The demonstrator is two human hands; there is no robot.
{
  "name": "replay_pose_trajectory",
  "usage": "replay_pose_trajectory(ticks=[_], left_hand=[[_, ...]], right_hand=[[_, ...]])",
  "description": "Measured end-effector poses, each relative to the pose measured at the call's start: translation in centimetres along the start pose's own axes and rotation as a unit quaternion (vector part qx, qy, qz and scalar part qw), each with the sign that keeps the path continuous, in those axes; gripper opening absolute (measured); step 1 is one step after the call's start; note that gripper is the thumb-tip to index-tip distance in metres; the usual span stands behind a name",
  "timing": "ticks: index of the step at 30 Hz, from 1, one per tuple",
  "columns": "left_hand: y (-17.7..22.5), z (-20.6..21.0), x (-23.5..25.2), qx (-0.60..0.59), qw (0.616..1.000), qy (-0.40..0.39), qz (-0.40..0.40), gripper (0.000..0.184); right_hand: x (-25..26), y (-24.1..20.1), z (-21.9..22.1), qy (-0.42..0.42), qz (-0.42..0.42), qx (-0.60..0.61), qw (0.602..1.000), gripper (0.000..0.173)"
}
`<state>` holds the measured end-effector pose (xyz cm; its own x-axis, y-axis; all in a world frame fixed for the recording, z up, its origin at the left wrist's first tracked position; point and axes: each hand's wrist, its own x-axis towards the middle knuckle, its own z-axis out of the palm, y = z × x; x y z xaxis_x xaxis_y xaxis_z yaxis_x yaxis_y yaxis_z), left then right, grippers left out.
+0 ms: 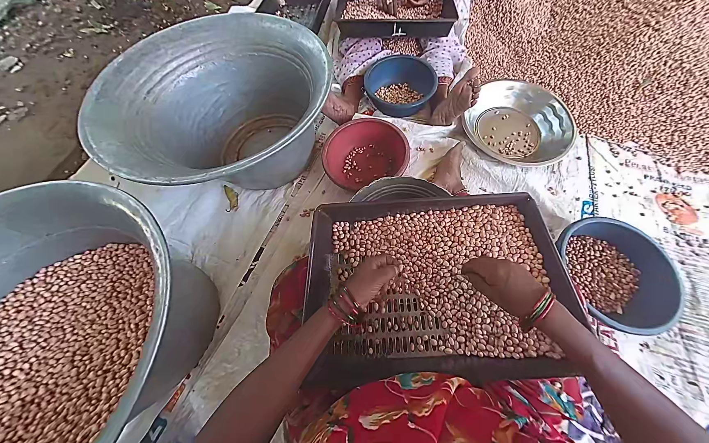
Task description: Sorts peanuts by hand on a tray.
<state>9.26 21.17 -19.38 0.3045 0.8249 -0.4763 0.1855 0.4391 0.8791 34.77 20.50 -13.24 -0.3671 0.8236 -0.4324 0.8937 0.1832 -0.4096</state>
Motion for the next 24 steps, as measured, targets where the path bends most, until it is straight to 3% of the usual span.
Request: replay_pose_trajectory(ticks=[2, 4, 6, 8, 10, 13, 18, 24], left_hand=[[-1.0, 0.2, -0.8, -0.238, 0.969, -0.073, 0.002, 0.024], [-1.5, 0.9, -1.1, -0.278, 0.949, -0.151, -0.011, 0.027], [-1.1, 2.7, -1.3, -0.194, 0.969, -0.149, -0.041, 0.024], [-0.6, 4.7, -0.8, -0.002, 0.989, -0.142, -0.025, 0.023], [0.4, 6.4, -0.3, 0.210, 0.963, -0.167, 0.017, 0.031], [1.7, 8.7, 0.3, 0.383, 0.900, -0.207, 0.035, 0.039], [2.2, 11.3, 0.9, 0.521, 0.827, -0.212, 0.011, 0.042], [3.1, 12.4, 0.1, 0.554, 0.807, -0.207, -0.006, 0.038]], right_hand=[[-0.6, 0.2, -0.3, -0.089, 0.062, -0.048, 0.993, 0.034], [-0.8, -0.1, 0.5, -0.152, 0.113, -0.101, 0.977, 0.037], [-1.0, 0.0, 1.8, -0.136, 0.116, -0.122, 0.976, 0.036], [-1.1, 0.0, 2.2, -0.120, 0.110, -0.129, 0.978, 0.034], [-1.0, 0.3, 2.3, -0.106, 0.102, -0.127, 0.981, 0.034], [-1.0, 0.4, 2.1, -0.121, 0.105, -0.117, 0.980, 0.036], [-0.8, 0.7, 2.7, -0.123, 0.094, -0.126, 0.980, 0.035], [-0.9, 0.6, 2.5, -0.111, 0.103, -0.095, 0.984, 0.037]])
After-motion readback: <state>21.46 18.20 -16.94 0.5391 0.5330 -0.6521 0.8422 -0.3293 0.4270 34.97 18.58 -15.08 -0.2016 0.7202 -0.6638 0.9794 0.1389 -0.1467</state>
